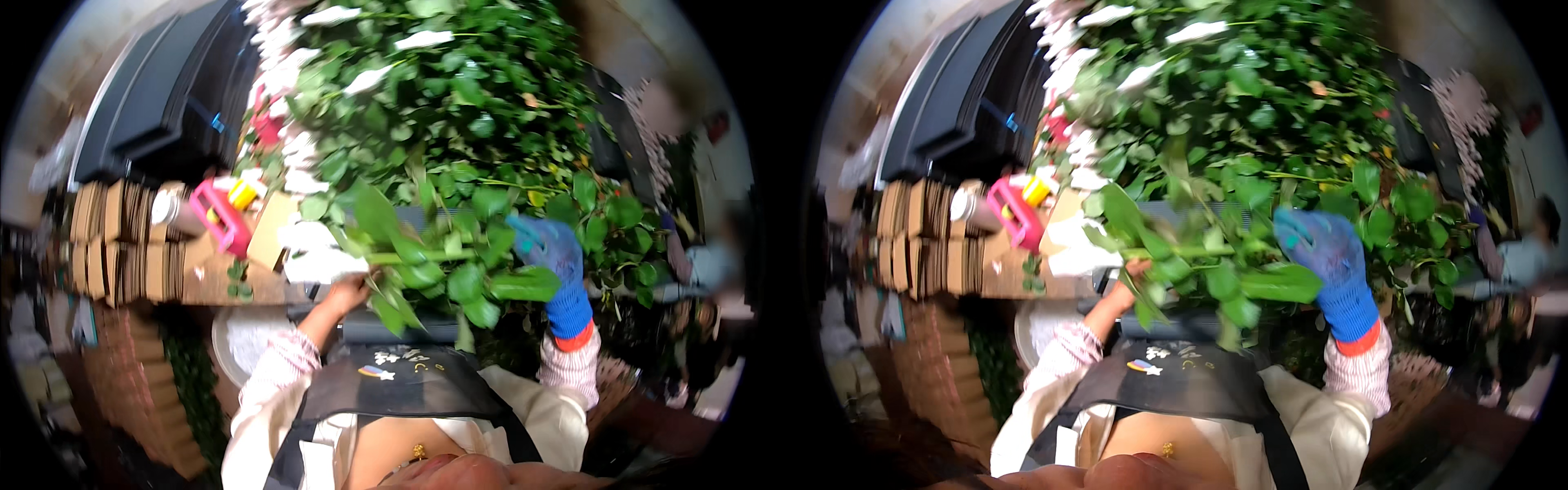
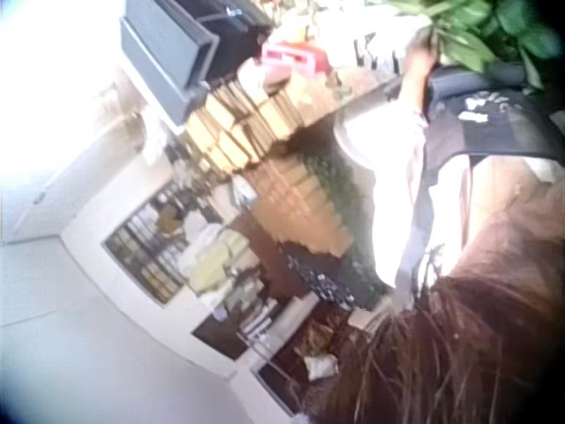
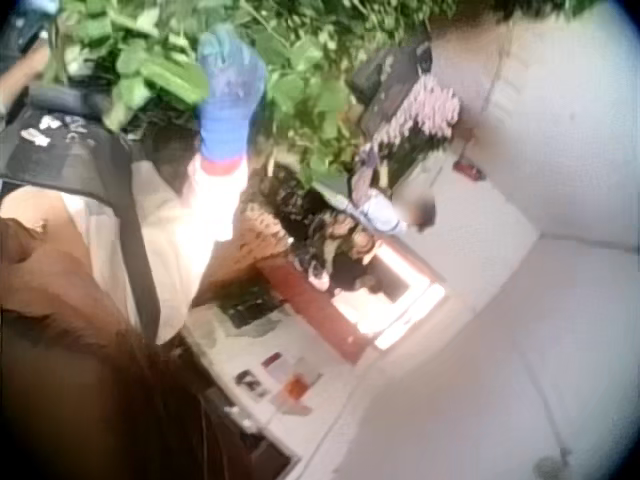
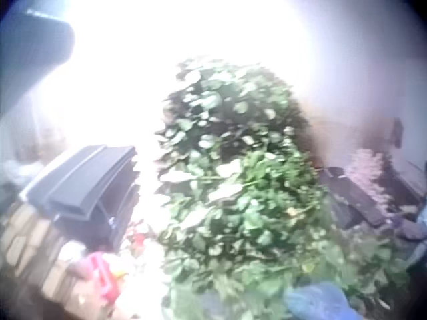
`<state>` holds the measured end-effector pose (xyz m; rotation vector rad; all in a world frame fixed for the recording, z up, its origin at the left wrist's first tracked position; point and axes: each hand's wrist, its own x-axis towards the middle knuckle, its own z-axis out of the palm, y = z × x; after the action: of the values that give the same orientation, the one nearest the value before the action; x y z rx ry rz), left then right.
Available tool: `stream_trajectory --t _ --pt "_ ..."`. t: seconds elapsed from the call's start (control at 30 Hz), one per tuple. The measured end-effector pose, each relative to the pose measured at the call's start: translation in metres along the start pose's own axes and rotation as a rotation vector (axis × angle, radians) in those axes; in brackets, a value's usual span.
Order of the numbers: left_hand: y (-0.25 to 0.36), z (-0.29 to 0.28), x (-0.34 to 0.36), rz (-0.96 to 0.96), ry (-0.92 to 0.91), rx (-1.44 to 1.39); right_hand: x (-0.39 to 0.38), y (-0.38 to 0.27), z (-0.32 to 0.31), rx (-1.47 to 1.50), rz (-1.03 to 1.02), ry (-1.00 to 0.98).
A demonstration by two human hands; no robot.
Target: The person arranges artificial flowers and greenery into black rectangular trays. They place stems into the trays, adjust the foliage, and occasionally use a stapler to secure the arrangement. The process is repeated for multiple trays.
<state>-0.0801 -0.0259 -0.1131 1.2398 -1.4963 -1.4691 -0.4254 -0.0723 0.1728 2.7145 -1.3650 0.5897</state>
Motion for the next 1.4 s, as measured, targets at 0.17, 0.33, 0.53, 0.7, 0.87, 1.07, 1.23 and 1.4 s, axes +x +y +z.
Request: stream_trajectory --t 0.17,0.33,0.53,0.7,0.87,1.07,1.23,1.4 --pt "0.003 -0.004 0.009 0.012 0.059 0.457 -0.077 0.054 0.121 0.068 -0.048 -0.316" --pt "0.011 -0.003 0.014 0.232 0.217 0.333 -0.111 0.097 0.214 0.093 0.288 -0.434" --pt "0.017 0.0 0.013 0.218 0.253 0.361 -0.109 0.097 0.201 -0.049 0.249 -0.417" --pt "0.019 -0.001 0.02 0.129 0.18 0.293 -0.107 0.081 0.189 -0.385 0.363 -0.477" --pt "0.029 -0.008 0.012 -0.079 0.111 0.262 -0.005 -0.042 0.11 0.158 0.135 -0.512" --pt "0.032 -0.005 0.022 0.02 0.106 0.309 0.019 -0.052 0.216 -0.14 0.186 -0.77" --pt "0.026 -0.005 0.016 0.168 0.172 0.319 0.024 -0.063 0.161 0.024 0.237 -0.615" --pt "0.021 -0.003 0.02 0.213 0.13 0.39 0.014 -0.061 0.202 0.068 0.31 -0.598"
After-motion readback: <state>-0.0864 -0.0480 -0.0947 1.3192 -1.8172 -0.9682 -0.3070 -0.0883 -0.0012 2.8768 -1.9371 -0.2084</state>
